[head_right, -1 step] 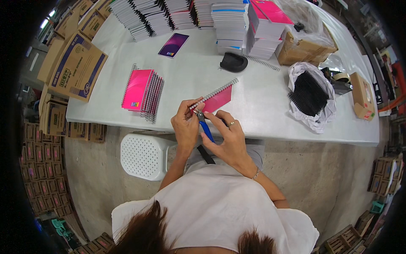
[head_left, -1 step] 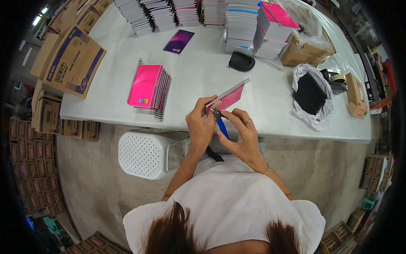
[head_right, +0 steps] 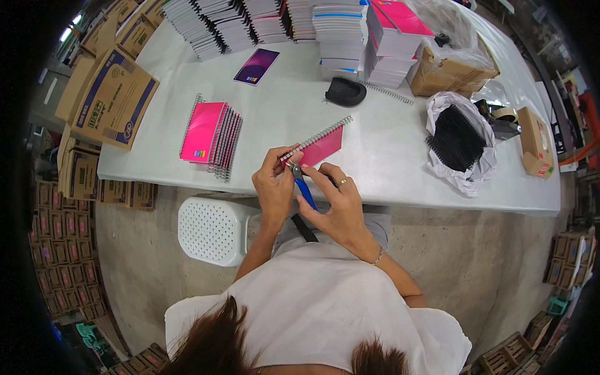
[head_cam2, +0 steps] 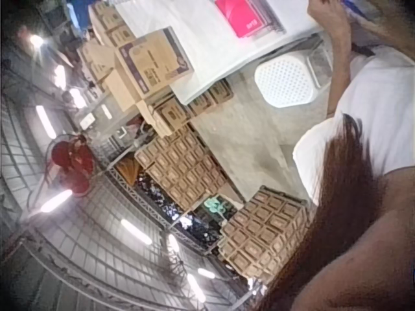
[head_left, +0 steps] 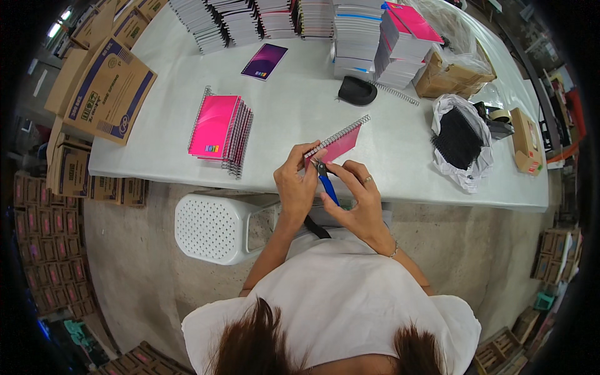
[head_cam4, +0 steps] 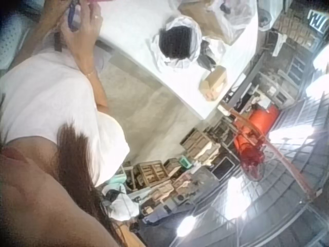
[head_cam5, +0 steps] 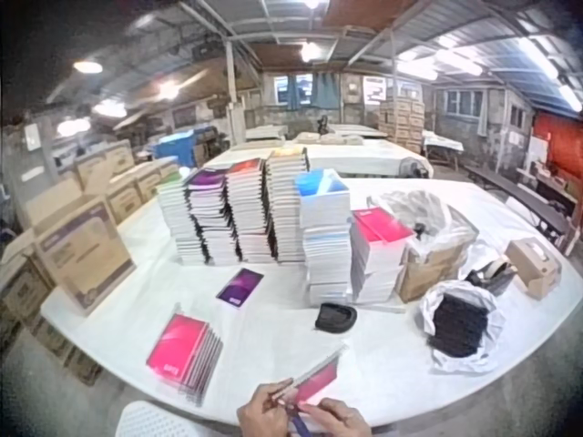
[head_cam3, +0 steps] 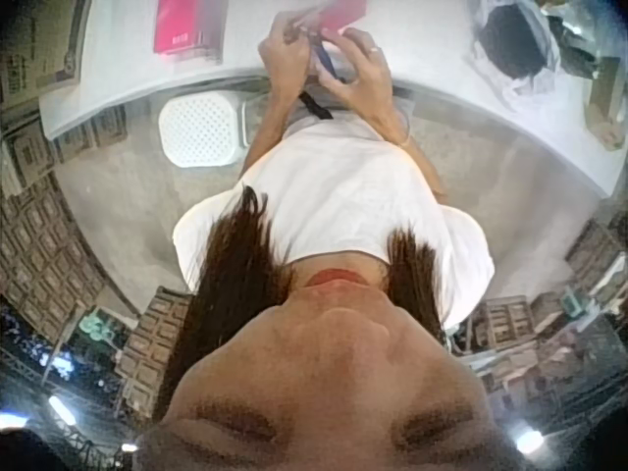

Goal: The person trims the ends of the plastic spiral bindings on small pink notebooks using clippers and adds each finished notebook to a stack on the table.

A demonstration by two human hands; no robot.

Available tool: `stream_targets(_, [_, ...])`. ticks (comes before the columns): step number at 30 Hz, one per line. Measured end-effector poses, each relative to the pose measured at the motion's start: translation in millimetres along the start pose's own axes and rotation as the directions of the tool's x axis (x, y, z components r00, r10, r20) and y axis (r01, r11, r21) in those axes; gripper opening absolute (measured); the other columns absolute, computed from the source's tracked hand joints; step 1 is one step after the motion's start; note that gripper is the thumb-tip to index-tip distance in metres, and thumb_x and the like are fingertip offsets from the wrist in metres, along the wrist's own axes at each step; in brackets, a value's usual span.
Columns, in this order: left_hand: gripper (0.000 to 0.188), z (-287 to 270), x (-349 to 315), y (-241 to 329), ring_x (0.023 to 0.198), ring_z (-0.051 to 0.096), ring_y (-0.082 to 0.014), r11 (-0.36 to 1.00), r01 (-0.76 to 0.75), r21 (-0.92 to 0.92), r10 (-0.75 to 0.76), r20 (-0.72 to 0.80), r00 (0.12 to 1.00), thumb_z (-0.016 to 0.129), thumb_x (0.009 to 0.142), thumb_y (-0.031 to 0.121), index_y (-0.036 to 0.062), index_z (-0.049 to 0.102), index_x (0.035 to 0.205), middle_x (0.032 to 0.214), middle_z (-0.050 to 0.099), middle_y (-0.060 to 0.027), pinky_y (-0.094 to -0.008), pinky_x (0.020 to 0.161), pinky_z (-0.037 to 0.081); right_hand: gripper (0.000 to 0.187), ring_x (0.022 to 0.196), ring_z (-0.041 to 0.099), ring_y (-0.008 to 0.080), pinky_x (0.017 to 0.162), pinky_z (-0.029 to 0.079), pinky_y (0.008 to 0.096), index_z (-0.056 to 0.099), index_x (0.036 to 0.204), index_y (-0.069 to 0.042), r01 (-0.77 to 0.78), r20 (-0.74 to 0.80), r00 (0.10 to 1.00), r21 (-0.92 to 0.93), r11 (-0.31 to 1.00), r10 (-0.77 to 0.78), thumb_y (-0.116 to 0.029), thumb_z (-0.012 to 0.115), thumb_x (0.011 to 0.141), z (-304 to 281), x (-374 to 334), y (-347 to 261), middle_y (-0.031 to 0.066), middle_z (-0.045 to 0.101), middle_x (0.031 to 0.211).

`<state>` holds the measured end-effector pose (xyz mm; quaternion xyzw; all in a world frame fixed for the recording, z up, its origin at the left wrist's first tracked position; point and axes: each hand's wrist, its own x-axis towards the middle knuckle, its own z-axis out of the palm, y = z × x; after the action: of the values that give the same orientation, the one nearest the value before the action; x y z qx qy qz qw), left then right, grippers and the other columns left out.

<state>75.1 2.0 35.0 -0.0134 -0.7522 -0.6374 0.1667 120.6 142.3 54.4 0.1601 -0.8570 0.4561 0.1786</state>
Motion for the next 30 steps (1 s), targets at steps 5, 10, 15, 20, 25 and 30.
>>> stream_targets(5, [0.022,-5,-1,7,0.098,0.075,-0.0195,0.994,-0.033,0.108,0.034,-0.002,0.999,0.063,0.091,-0.008,-0.0035,0.070,0.111,0.103,0.078,-0.0133,-0.0282,0.085,0.058,0.054,0.102,0.065,0.0312,0.085,0.054,0.0389,0.066,0.129,-0.006,-0.029,0.017,0.999,0.080,0.996,0.028,-0.012,0.080,0.077,1,0,-2,0.0150,0.062,0.114])
stream_targets(10, [0.025,-8,-2,-2,0.099,0.076,-0.0210,0.981,-0.085,0.175,0.090,-0.022,0.996,0.061,0.091,-0.009,-0.0023,0.071,0.113,0.099,0.078,-0.0130,-0.0281,0.084,0.058,0.053,0.101,0.065,0.0316,0.086,0.054,0.0384,0.066,0.129,-0.006,-0.064,0.041,0.997,0.100,0.993,0.060,-0.013,0.080,0.079,1,0,-6,0.0162,0.062,0.114])
stream_targets(15, [0.029,-8,-3,-4,0.098,0.076,-0.0204,0.973,-0.123,0.197,0.132,-0.032,0.991,0.060,0.089,-0.011,-0.0021,0.071,0.114,0.099,0.078,-0.0133,-0.0270,0.082,0.057,0.053,0.101,0.065,0.0317,0.085,0.054,0.0386,0.066,0.129,-0.005,-0.052,0.022,0.999,0.124,0.991,0.049,-0.012,0.080,0.079,1,-1,-7,0.0169,0.062,0.114])
stream_targets(20, [0.031,-9,-5,-4,0.094,0.076,-0.0182,0.969,-0.138,0.207,0.151,-0.050,0.987,0.060,0.087,-0.012,-0.0021,0.071,0.114,0.097,0.078,-0.0130,-0.0264,0.080,0.057,0.050,0.098,0.066,0.0308,0.083,0.055,0.0369,0.064,0.129,-0.004,-0.034,0.055,0.998,0.104,0.994,0.028,-0.011,0.078,0.082,2,0,-7,0.0172,0.062,0.113])
stream_targets(25, [0.031,-11,-10,-5,0.085,0.076,-0.0253,0.961,-0.156,0.228,0.166,-0.028,0.986,0.065,0.085,-0.008,-0.0001,0.070,0.115,0.100,0.076,-0.0167,-0.0324,0.073,0.058,0.040,0.092,0.070,0.0270,0.082,0.057,0.0341,0.054,0.136,-0.005,-0.713,0.678,0.697,0.690,0.123,0.232,-0.018,0.062,0.100,-12,6,-1,0.0159,0.062,0.115])
stream_targets(30, [0.023,-15,-1,15,0.077,0.071,-0.0112,0.996,-0.010,0.091,0.012,-0.027,1.000,0.066,0.090,-0.006,-0.0028,0.071,0.112,0.092,0.078,-0.0097,-0.0267,0.068,0.055,0.040,0.095,0.069,0.0199,0.081,0.056,0.0291,0.047,0.140,-0.006,-0.778,0.776,0.616,0.627,-0.051,0.138,-0.027,0.053,0.106,-21,21,-9,0.0107,0.059,0.111])
